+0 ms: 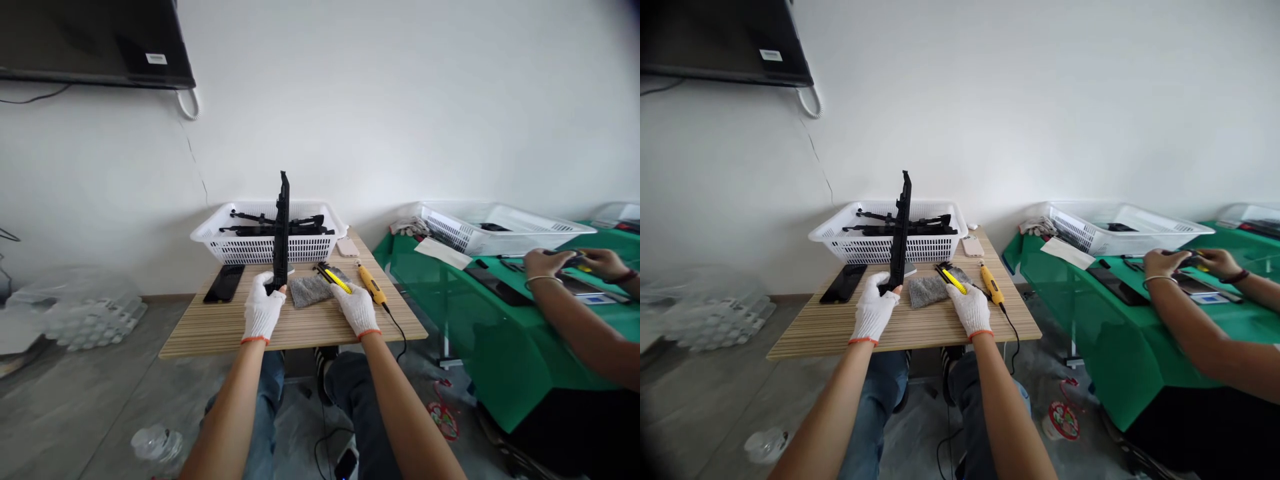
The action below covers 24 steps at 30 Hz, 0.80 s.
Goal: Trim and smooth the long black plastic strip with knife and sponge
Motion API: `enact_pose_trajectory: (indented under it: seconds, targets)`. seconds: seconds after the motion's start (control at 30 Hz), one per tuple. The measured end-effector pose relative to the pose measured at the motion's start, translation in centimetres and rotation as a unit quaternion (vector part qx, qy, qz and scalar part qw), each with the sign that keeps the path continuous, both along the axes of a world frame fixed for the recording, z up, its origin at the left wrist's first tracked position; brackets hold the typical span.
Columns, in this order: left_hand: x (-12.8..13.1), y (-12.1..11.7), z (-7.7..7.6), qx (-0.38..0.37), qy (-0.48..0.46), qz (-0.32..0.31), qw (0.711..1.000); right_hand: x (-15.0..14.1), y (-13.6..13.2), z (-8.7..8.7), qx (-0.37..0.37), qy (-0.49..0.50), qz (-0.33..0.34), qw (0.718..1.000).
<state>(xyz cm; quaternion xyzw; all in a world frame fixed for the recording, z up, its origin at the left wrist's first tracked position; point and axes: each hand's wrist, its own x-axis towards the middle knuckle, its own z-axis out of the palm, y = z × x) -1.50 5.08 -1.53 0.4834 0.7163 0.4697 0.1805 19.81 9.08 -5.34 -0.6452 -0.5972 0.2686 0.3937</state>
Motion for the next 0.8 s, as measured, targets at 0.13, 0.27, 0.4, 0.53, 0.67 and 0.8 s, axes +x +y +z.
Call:
enact_pose_trajectory:
  seconds: [0.13, 0.27, 0.4, 0.53, 0.67, 0.8]
  targets:
    - [0.5, -0.4, 0.5, -0.010, 0.023, 0.005, 1.000, 0.0, 0.0, -0.1, 0.008, -0.016, 0.008, 1.000]
    - [0.8, -0.5, 0.9, -0.023, 0.030, 0.000, 0.999, 0.1, -0.1, 0.1, 0.001, -0.015, 0.008, 1.000]
    - [0.8, -0.6, 1.1, -0.040, 0.036, 0.001, 0.999, 0.0, -0.3, 0.4, -0.009, -0.019, 0.008, 1.000]
    - [0.7, -0.8, 1.3, -0.058, 0.038, 0.009, 0.998, 0.0, -0.3, 0.6, -0.015, -0.021, 0.012, 1.000]
    - [0.6, -0.9, 1.4, -0.070, 0.041, 0.012, 0.997, 0.0, -0.3, 0.5, -0.020, -0.020, 0.014, 0.999]
    - [0.7, -0.9, 1.5, -0.075, 0.045, 0.010, 0.996, 0.1, -0.1, 0.2, -0.006, -0.013, 0.013, 1.000]
